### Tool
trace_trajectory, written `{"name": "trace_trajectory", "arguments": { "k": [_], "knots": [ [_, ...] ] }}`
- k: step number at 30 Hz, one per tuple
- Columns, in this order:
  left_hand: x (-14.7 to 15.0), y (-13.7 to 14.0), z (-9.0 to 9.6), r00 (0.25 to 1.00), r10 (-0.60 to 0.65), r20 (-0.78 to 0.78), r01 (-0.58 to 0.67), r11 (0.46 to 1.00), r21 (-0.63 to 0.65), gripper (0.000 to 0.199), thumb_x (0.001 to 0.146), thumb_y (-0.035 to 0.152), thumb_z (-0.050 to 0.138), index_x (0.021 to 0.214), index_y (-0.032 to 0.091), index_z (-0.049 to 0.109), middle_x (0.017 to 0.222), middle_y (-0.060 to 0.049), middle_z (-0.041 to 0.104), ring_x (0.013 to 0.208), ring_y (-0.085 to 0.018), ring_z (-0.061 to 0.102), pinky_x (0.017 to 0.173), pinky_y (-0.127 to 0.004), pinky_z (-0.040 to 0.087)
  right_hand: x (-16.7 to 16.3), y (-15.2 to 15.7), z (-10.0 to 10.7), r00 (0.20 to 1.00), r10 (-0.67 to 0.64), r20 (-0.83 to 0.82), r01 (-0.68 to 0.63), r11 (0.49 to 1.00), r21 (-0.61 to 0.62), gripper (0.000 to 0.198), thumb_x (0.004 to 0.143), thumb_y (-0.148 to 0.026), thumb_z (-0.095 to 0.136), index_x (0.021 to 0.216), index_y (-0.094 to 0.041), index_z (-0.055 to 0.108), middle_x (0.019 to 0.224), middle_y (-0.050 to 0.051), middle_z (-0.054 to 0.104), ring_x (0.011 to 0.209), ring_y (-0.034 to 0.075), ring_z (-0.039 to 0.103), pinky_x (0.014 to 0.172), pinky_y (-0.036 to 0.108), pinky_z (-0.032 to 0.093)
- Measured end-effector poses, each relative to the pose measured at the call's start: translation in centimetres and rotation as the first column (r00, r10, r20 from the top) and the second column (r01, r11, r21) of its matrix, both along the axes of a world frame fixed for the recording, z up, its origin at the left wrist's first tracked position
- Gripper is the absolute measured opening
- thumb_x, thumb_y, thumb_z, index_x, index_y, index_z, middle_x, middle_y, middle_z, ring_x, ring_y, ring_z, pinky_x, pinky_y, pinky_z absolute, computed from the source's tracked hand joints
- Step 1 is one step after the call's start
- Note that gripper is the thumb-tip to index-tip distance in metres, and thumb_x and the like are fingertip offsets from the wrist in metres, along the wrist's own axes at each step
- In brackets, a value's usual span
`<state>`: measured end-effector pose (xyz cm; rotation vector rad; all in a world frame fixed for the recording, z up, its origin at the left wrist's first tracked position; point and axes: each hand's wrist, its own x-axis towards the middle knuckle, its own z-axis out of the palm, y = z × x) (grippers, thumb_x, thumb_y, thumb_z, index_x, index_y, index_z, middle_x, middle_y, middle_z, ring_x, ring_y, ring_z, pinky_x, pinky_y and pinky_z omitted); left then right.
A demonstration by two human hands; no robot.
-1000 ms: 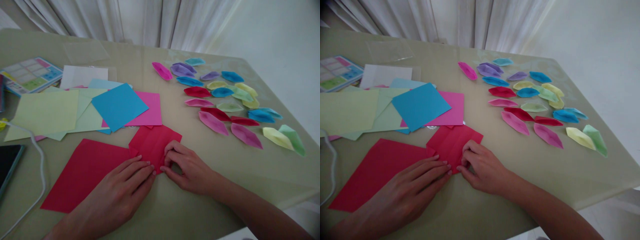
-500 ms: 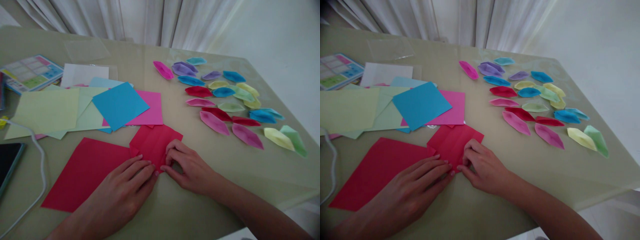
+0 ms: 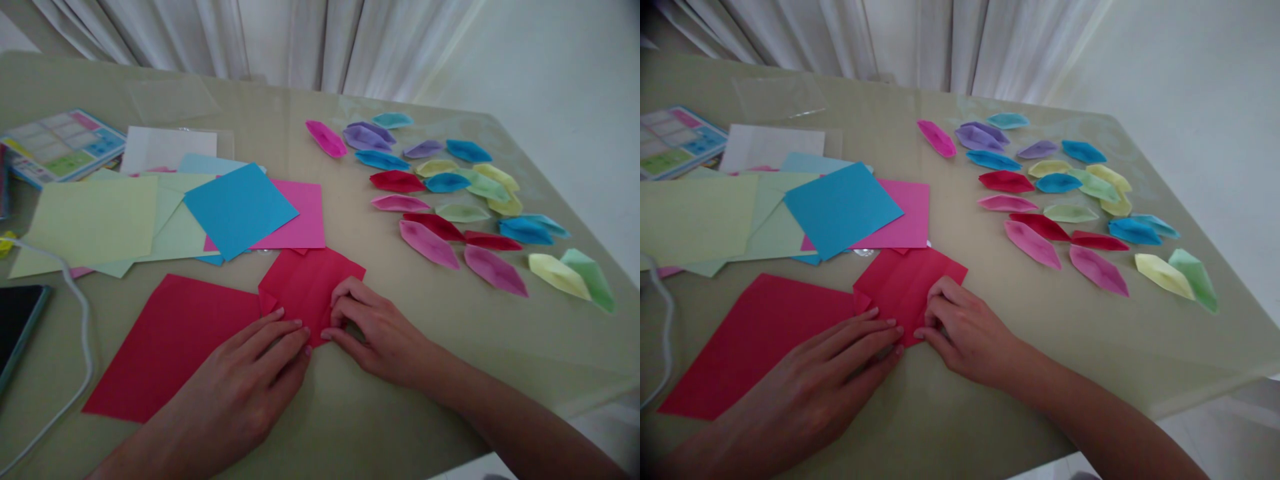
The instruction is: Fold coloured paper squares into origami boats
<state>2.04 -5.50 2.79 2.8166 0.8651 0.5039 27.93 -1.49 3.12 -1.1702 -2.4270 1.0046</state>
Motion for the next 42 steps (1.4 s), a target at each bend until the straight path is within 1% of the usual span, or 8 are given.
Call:
{"name": "trace_trajectory", "arguments": {
  "k": [2, 4, 8, 11, 16, 20, 34, 42],
  "knots": [
    [-0.09, 0.04, 0.06, 1.000, 0.009, 0.012, -0.008, 1.000, -0.020, 0.037, 0.096, 0.003, 0.045, 0.117, 0.014, 0.074, 0.124, -0.011, 0.076, 0.116, -0.030, 0.069, 0.100, -0.047, 0.064, -0.02, -0.02, -0.02, 1.000, 0.005, -0.003, -0.005, 1.000, 0.007, 0.013, 0.102, -0.021, 0.067, 0.092, -0.018, 0.060, 0.104, 0.007, 0.060, 0.095, 0.021, 0.059, 0.085, 0.033, 0.050],
    [-0.07, 0.07, 0.06, 1.000, 0.017, 0.000, -0.017, 0.999, -0.043, 0.042, 0.094, 0.001, 0.047, 0.124, 0.015, 0.072, 0.125, -0.010, 0.076, 0.116, -0.029, 0.069, 0.100, -0.046, 0.064, -0.04, -0.04, -0.05, 1.000, 0.007, -0.002, -0.007, 1.000, 0.012, 0.013, 0.102, -0.020, 0.067, 0.092, -0.018, 0.060, 0.103, 0.007, 0.059, 0.094, 0.021, 0.058, 0.084, 0.033, 0.050],
    [0.19, 0.07, -0.05, 0.999, 0.004, -0.052, -0.007, 0.998, -0.062, 0.051, 0.090, -0.001, 0.047, 0.133, 0.017, 0.068, 0.123, -0.010, 0.074, 0.116, -0.027, 0.068, 0.108, -0.048, 0.059, -0.08, -0.05, -0.11, 1.000, 0.001, 0.009, -0.001, 1.000, 0.006, 0.013, 0.101, -0.020, 0.068, 0.091, -0.018, 0.060, 0.103, 0.007, 0.059, 0.094, 0.021, 0.058, 0.084, 0.033, 0.050],
    [0.22, 0.04, -0.11, 0.999, 0.010, -0.037, -0.012, 0.998, -0.056, 0.049, 0.090, -0.001, 0.047, 0.129, 0.017, 0.070, 0.122, -0.011, 0.074, 0.116, -0.027, 0.068, 0.109, -0.049, 0.058, 0.02, 0.03, -0.18, 1.000, 0.008, 0.006, -0.008, 1.000, 0.004, 0.013, 0.101, -0.021, 0.068, 0.091, -0.018, 0.060, 0.104, 0.007, 0.059, 0.094, 0.021, 0.059, 0.085, 0.033, 0.051],
    [-0.04, 0.11, -0.05, 0.999, 0.051, 0.017, -0.050, 0.998, -0.047, 0.048, 0.091, -0.002, 0.045, 0.126, 0.017, 0.072, 0.125, -0.009, 0.075, 0.114, -0.026, 0.069, 0.102, -0.042, 0.063, 0.33, 0.28, -0.34, 0.998, 0.007, -0.058, -0.009, 1.000, -0.024, 0.013, 0.100, -0.024, 0.071, 0.093, -0.018, 0.062, 0.106, 0.006, 0.061, 0.095, 0.020, 0.060, 0.084, 0.031, 0.051],
    [0.02, 0.25, 0.20, 0.999, 0.036, 0.020, -0.035, 0.999, -0.033, 0.046, 0.092, -0.002, 0.043, 0.122, 0.016, 0.074, 0.122, -0.009, 0.077, 0.110, -0.027, 0.071, 0.100, -0.045, 0.064, 0.46, 0.35, -0.43, 0.996, 0.004, -0.091, -0.008, 0.999, -0.053, 0.013, 0.098, -0.025, 0.074, 0.095, -0.018, 0.063, 0.107, 0.006, 0.061, 0.098, 0.020, 0.061, 0.086, 0.032, 0.051],
    [0.04, 0.22, 0.30, 1.000, -0.019, 0.015, 0.019, 1.000, -0.004, 0.040, 0.100, 0.002, 0.041, 0.117, 0.012, 0.076, 0.121, -0.012, 0.078, 0.112, -0.031, 0.072, 0.094, -0.049, 0.067, -0.05, 0.22, -0.07, 0.999, -0.018, -0.050, 0.015, 0.998, -0.068, 0.010, 0.099, -0.017, 0.069, 0.091, -0.018, 0.062, 0.107, 0.006, 0.060, 0.098, 0.019, 0.061, 0.088, 0.031, 0.049],
    [-0.10, 0.18, 0.05, 0.998, 0.027, 0.060, -0.026, 1.000, -0.011, 0.038, 0.097, 0.000, 0.043, 0.112, 0.013, 0.076, 0.124, -0.010, 0.078, 0.114, -0.029, 0.071, 0.096, -0.046, 0.067, -0.07, -0.01, -0.08, 0.999, -0.024, -0.046, 0.021, 0.998, -0.062, 0.010, 0.099, -0.017, 0.067, 0.092, -0.018, 0.060, 0.107, 0.006, 0.060, 0.098, 0.020, 0.060, 0.086, 0.032, 0.048]
  ]
}}
